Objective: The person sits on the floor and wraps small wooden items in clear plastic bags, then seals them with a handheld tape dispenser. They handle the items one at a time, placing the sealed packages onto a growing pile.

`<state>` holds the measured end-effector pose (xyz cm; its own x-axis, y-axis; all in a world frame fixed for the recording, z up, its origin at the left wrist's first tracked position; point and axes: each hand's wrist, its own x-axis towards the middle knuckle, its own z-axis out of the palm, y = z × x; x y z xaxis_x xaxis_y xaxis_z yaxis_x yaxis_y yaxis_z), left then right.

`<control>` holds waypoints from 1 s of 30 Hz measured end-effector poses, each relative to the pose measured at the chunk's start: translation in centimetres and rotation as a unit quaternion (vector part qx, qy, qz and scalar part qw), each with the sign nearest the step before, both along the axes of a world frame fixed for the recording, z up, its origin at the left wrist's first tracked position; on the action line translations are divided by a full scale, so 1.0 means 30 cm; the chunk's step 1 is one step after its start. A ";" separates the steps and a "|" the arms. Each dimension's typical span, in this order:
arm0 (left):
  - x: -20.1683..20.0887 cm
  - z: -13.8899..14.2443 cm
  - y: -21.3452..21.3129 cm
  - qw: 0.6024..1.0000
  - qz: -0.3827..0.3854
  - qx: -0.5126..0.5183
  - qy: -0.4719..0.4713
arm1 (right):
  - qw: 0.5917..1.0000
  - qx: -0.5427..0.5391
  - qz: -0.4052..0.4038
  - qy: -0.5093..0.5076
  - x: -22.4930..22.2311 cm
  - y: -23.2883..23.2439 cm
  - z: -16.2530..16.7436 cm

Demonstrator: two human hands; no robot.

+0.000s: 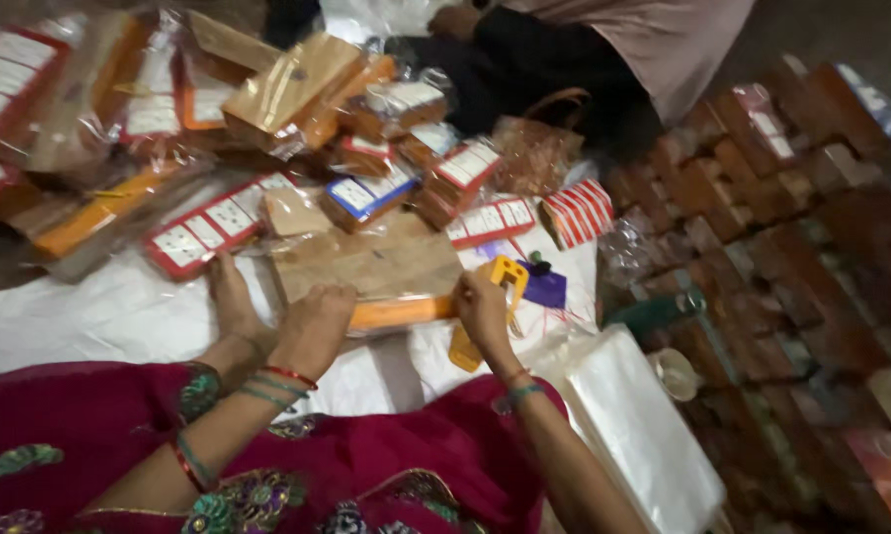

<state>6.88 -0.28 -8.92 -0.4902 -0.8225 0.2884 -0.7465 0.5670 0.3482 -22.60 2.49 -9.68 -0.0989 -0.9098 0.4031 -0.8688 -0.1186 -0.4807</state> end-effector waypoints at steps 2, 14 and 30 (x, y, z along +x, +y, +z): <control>-0.040 0.019 0.012 1.000 0.015 -0.005 -0.006 | 1.000 -0.023 -0.010 0.005 -0.016 0.007 -0.009; -0.040 -0.106 -0.089 0.996 -0.011 -0.013 0.085 | 0.982 -0.087 0.076 0.151 -0.171 -0.086 -0.163; -0.057 -0.092 -0.233 0.972 -0.071 -0.182 0.131 | 0.984 -0.072 0.105 0.127 -0.151 -0.195 -0.117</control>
